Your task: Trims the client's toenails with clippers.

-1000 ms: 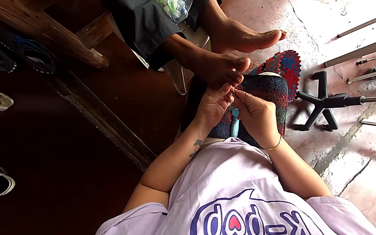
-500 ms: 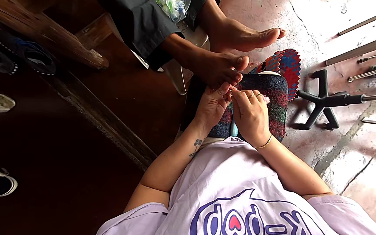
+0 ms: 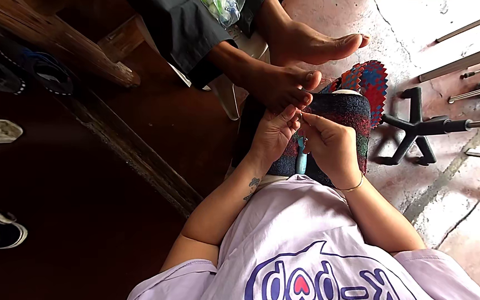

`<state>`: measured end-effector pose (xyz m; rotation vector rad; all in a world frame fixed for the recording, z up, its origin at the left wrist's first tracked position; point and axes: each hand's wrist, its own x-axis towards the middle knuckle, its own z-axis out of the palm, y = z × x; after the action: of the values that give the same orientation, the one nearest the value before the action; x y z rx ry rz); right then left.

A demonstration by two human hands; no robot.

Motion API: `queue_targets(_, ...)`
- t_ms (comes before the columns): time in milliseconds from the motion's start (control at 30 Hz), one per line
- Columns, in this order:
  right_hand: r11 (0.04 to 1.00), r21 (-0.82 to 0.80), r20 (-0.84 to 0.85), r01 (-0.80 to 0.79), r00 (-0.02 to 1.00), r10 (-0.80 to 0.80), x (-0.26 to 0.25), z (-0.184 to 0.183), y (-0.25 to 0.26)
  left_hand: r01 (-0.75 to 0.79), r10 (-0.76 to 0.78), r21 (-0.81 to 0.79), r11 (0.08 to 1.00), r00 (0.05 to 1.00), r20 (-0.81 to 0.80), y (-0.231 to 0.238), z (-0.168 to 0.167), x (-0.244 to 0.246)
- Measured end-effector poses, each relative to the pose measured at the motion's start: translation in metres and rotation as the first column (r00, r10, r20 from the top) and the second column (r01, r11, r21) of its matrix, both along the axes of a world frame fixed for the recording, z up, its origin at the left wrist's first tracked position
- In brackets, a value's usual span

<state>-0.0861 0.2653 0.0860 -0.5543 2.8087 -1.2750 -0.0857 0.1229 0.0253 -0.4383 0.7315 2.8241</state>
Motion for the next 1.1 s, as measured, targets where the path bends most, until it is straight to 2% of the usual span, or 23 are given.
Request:
queue_targets(67,1.0,-0.006,0.018,0.001,1.0,-0.001,0.0,0.002,-0.001,0.005,-0.004,0.009,1.0,1.0,-0.016,-0.001,-0.002,0.0)
queue_targets(167,0.999,0.038,-0.009,0.012,1.0,-0.012,0.0,0.004,-0.005,-0.062,0.06,0.121,0.991,0.998,0.018,0.002,0.0,-0.009)
queue_targets(233,0.994,0.11,-0.093,0.024,0.996,-0.014,0.001,0.003,-0.008,-0.041,0.042,0.089,0.995,0.999,-0.007,0.002,-0.002,-0.007)
queue_targets(333,0.973,0.223,-0.241,0.058,0.971,-0.003,0.002,-0.002,-0.012,-0.074,0.071,0.152,0.986,0.997,0.027,0.004,-0.001,-0.012)
queue_targets(500,0.949,0.301,-0.352,0.093,0.936,0.02,0.004,-0.014,-0.012,-0.079,0.078,0.162,0.984,0.997,0.014,0.004,-0.001,-0.012)
queue_targets(833,0.969,0.238,-0.412,0.058,0.91,0.047,0.001,-0.026,-0.01,-0.078,0.077,0.165,0.983,0.997,0.015,0.004,-0.002,-0.013)
queue_targets(1100,0.98,0.191,-0.415,0.051,0.909,0.034,-0.001,-0.035,-0.009,-0.097,0.084,0.149,0.984,0.993,0.088,0.005,0.001,-0.013)
